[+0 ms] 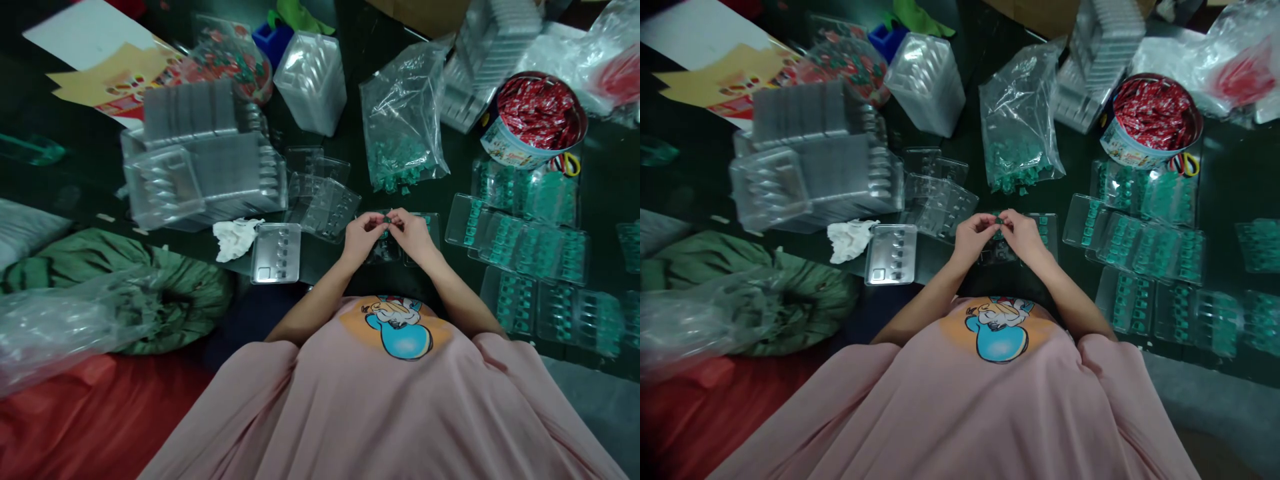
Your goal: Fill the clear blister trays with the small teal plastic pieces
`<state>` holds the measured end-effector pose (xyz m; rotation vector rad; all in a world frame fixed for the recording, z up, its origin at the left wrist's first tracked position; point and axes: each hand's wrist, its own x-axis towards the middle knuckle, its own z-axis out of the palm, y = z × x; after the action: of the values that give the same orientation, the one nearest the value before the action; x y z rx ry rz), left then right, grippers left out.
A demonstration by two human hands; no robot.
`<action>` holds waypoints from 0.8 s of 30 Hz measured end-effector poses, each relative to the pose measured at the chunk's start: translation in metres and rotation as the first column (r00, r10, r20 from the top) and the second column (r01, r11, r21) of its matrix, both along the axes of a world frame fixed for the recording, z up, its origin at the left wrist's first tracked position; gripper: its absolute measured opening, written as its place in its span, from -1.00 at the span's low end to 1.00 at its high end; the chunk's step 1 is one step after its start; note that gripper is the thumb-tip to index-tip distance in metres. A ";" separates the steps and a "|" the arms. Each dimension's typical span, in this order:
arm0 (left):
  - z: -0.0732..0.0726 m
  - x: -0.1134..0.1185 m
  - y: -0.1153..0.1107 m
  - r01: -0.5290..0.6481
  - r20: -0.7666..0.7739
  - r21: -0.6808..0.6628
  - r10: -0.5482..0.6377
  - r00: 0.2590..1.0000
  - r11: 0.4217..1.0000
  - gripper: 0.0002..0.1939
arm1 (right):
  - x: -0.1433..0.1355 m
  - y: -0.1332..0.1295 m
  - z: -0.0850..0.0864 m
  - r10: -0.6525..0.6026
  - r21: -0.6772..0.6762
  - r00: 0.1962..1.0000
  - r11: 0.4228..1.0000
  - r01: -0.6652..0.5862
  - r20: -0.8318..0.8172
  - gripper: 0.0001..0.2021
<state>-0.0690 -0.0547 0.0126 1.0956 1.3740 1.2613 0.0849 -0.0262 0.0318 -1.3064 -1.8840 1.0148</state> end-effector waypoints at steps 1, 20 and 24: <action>0.000 0.001 0.000 -0.004 0.025 -0.020 0.005 1.000 1.000 -0.82 | -0.001 -0.005 0.002 -0.002 0.028 1.000 1.000 0.001 0.023 -0.82; 0.014 -0.010 -0.001 0.048 0.482 -0.273 0.094 0.871 0.961 -0.66 | 0.000 -0.010 0.006 -0.004 -0.221 0.924 0.971 -0.088 -0.382 -0.75; 0.018 -0.007 -0.005 0.034 0.431 -0.238 0.075 0.899 0.971 -0.68 | -0.005 -0.012 0.010 -0.022 -0.149 0.959 0.989 -0.021 -0.284 -0.79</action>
<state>-0.0756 -0.0593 0.0301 0.5827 1.1545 1.2261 0.0796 -0.0381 0.0422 -1.1708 -1.6151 1.2919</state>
